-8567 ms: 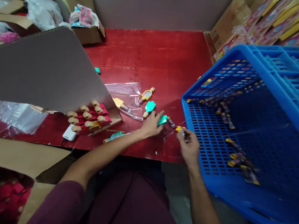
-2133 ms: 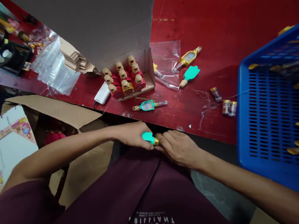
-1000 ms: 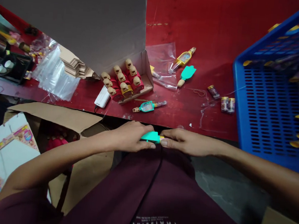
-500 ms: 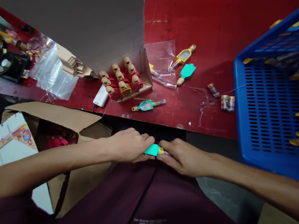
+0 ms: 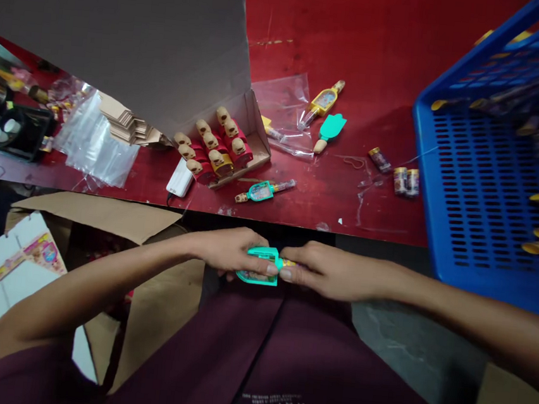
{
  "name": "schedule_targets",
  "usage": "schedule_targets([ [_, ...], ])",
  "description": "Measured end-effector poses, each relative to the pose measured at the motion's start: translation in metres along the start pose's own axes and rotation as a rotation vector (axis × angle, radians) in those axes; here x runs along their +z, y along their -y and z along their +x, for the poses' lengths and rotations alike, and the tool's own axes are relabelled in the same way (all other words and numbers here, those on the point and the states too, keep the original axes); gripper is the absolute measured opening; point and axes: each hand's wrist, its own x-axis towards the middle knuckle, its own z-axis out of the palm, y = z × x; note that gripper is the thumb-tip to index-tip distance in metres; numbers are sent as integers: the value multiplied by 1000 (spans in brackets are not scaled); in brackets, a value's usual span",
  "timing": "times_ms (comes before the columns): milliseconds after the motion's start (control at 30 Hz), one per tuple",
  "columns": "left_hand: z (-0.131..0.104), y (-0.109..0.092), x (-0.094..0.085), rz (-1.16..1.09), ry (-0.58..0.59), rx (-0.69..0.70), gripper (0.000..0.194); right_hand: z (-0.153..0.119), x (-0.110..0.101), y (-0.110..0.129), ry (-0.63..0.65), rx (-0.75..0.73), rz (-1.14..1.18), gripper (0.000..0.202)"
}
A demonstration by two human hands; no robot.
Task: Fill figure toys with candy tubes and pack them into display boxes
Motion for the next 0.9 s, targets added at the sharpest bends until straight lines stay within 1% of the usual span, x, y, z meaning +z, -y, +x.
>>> schedule_targets([
  [33, -1, -1, 1, 30, -21, 15, 45, 0, -1, 1, 44, 13, 47, 36],
  [67, -1, -1, 1, 36, -23, 20, 45, -1, 0, 1, 45, 14, 31, 34],
  [100, -1, -1, 1, 16, -1, 12, 45, -1, 4, 1, 13, 3, -37, 32],
  [167, 0, 2, 1, -75, 93, -28, 45, -2, 14, -2, -105, -61, -272, 30],
  [233, 4, 6, 0, -192, 194, -38, 47, -3, 25, -6, -231, -174, -543, 33],
  [333, 11, 12, 2, -340, 279, -10, 52, -4, 32, -14, -412, -317, -890, 35],
  [400, 16, 16, 4, -388, 302, -2, 55, -7, 31, -19, -483, -373, -1010, 31],
  [467, 20, 17, 6, -412, 322, -8, 56, -10, 30, -23, -500, -403, -1032, 28],
  [567, 22, 15, 7, -419, 339, -39, 55, -14, 30, -26, -485, -393, -913, 30],
  [600, 22, 14, 7, -408, 325, -49, 55, -14, 31, -26, -487, -362, -836, 31],
  [667, 21, 12, 7, -346, 243, -58, 54, -12, 30, -25, -474, -225, -612, 30],
  [700, 20, 11, 6, -287, 181, -54, 53, -11, 27, -23, -427, -137, -467, 30],
  [733, 19, 10, 6, -207, 118, -42, 51, -9, 24, -21, -342, -58, -303, 32],
  [800, 17, 10, 4, -35, 31, -5, 48, -6, 17, -17, -94, 41, 20, 39],
  [833, 16, 9, 3, 27, 21, 9, 47, -5, 14, -14, 12, 56, 128, 42],
  [867, 14, 8, 2, 56, 26, 15, 46, -5, 12, -12, 67, 57, 175, 43],
  [900, 13, 8, 1, 51, 47, 6, 46, -5, 12, -11, 69, 47, 154, 44],
])
